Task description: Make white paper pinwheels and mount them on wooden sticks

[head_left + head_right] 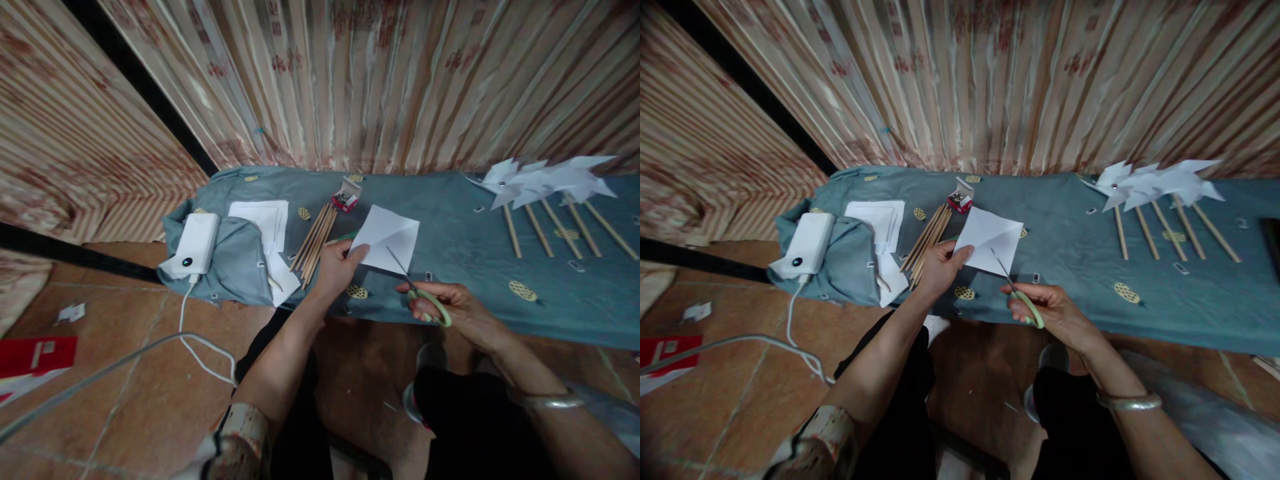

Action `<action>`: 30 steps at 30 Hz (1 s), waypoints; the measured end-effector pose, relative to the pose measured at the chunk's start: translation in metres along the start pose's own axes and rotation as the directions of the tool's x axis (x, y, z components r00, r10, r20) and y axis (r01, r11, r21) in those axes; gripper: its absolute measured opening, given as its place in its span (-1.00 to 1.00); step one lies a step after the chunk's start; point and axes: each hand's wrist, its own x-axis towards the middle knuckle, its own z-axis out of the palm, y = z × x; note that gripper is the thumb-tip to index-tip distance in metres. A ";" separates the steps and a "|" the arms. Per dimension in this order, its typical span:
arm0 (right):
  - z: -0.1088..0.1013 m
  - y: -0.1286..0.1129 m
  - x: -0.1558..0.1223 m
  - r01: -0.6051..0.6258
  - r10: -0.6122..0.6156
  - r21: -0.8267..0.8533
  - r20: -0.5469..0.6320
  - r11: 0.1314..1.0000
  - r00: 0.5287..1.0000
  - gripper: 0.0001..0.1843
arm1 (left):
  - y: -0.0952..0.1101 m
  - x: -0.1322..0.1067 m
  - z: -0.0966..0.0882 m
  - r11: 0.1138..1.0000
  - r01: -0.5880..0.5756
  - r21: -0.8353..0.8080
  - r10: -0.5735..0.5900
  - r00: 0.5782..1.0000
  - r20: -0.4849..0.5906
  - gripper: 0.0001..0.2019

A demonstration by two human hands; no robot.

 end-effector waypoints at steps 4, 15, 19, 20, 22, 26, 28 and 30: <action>0.002 -0.001 -0.001 -0.050 0.050 0.024 -0.032 0.998 0.998 -0.35 | -0.002 -0.001 0.000 1.000 0.003 -0.015 -0.003 1.000 0.003 -0.68; 0.005 -0.003 0.001 0.005 -0.005 -0.055 -0.007 0.998 1.000 -0.36 | 0.000 -0.003 -0.006 0.998 0.047 -0.032 -0.046 0.999 0.008 -0.69; 0.006 0.000 0.002 0.018 -0.018 -0.042 -0.014 0.999 1.000 -0.36 | 0.001 -0.004 -0.007 0.999 0.036 -0.021 -0.036 0.999 0.003 -0.68; 0.006 0.000 0.002 0.028 -0.029 -0.044 -0.018 0.999 0.999 -0.36 | 0.001 -0.005 -0.008 0.999 0.039 -0.018 -0.039 0.999 0.004 -0.68; 0.006 0.001 0.002 0.046 -0.047 -0.060 -0.015 0.997 0.999 -0.36 | 0.002 -0.005 -0.008 0.999 0.043 0.000 -0.043 0.999 -0.002 -0.67; 0.007 -0.001 0.002 0.071 -0.069 -0.081 0.037 0.994 0.997 -0.37 | 0.005 -0.004 -0.009 0.999 0.032 0.045 -0.031 0.999 -0.024 -0.65; 0.007 -0.003 0.002 0.068 -0.065 -0.062 0.052 0.996 0.997 -0.37 | 0.006 -0.003 -0.010 0.998 0.016 0.061 -0.015 0.999 -0.031 -0.65; 0.007 -0.004 0.002 0.068 -0.066 -0.051 0.055 0.996 0.996 -0.37 | 0.007 -0.003 -0.010 0.998 -0.003 0.063 0.005 1.000 -0.029 -0.65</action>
